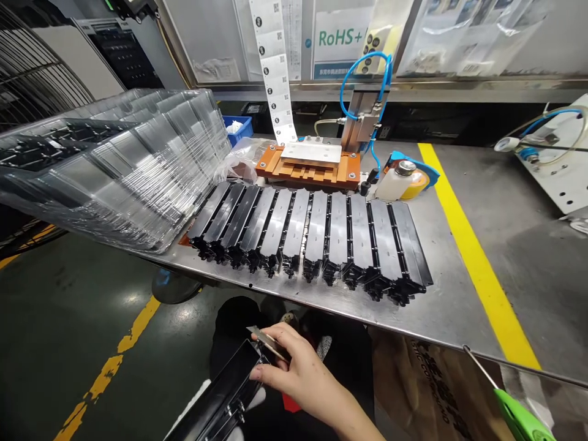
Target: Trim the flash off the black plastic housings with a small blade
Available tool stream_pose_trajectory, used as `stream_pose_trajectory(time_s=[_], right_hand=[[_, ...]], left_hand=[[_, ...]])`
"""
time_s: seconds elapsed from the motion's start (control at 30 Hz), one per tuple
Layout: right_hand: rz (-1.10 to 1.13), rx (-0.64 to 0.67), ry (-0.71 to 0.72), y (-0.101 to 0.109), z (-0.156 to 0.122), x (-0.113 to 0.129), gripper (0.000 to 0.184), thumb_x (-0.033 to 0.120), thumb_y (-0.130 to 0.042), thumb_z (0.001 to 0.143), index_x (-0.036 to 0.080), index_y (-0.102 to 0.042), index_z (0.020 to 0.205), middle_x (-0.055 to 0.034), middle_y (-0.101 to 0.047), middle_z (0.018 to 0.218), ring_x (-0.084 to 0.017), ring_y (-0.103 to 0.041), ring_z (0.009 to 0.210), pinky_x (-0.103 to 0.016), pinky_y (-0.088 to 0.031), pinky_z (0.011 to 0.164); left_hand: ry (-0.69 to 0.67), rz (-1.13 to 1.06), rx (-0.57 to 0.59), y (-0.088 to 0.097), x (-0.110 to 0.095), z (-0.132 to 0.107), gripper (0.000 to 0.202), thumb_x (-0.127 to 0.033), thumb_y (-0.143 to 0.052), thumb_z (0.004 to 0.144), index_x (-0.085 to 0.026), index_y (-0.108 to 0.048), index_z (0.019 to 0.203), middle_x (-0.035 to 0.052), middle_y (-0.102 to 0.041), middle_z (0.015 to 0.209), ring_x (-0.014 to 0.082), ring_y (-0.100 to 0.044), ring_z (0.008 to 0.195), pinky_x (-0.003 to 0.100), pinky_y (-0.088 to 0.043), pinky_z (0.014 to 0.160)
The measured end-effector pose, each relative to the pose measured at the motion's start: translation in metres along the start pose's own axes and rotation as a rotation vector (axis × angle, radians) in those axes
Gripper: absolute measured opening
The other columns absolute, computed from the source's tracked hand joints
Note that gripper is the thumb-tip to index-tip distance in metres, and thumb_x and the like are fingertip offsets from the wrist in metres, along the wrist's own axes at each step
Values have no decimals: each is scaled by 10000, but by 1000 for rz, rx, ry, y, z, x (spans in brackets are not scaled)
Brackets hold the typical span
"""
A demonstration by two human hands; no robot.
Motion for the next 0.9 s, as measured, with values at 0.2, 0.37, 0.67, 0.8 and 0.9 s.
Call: stream_pose_trajectory(time_s=[0.2, 0.37, 0.67, 0.8, 0.9], right_hand=[[105, -333, -114, -4, -3, -35, 464, 520, -630, 825, 250, -604, 1202, -71, -635, 1129, -244, -599, 981, -379, -517, 856], [177, -411, -23, -49, -4, -39, 482, 535, -653, 799, 241, -610, 1178, -72, -663, 1069, -207, -643, 853, -308, -564, 751], [-232, -154, 177, -76, -18, -39, 395, 414, -385, 985, 366, -512, 1356, -18, -692, 815, -124, -651, 579, -219, -562, 575], [-617, -283, 360, -66, -23, -28, 417, 392, -484, 953, 421, -483, 1368, -12, -655, 771, -144, -660, 635, -220, -560, 573], [-757, -296, 423, -67, -23, -19, 442, 361, -493, 949, 425, -455, 1385, -11, -640, 743, -145, -631, 584, -230, -544, 524]], left_hand=[[-389, -118, -41, -20, -26, -18, 680, -598, -553, 810, -261, -472, 1396, 98, -656, 1275, 300, -538, 1269, 425, -529, 968], [-846, -237, -132, -47, -44, -26, 845, -837, -492, 668, -333, -525, 1345, 8, -660, 1274, 292, -547, 1245, 396, -543, 950], [-911, -196, -396, -36, -58, -16, 474, -666, -392, 892, -424, -601, 1242, -76, -724, 989, 128, -674, 797, 235, -586, 710], [-909, -259, -490, -40, -59, -24, 511, -654, -395, 898, -392, -564, 1303, -53, -719, 1039, 137, -658, 891, 215, -560, 790], [-837, -266, -459, -40, -53, -23, 566, -678, -377, 891, -412, -466, 1383, -55, -701, 1129, 147, -628, 1031, 205, -532, 849]])
Point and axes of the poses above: each hand's wrist, its own z-axis towards the middle knuckle, its own y-axis out of the back of the hand, x = y × z, the point moved 4 cm from there along z, towards the middle knuckle
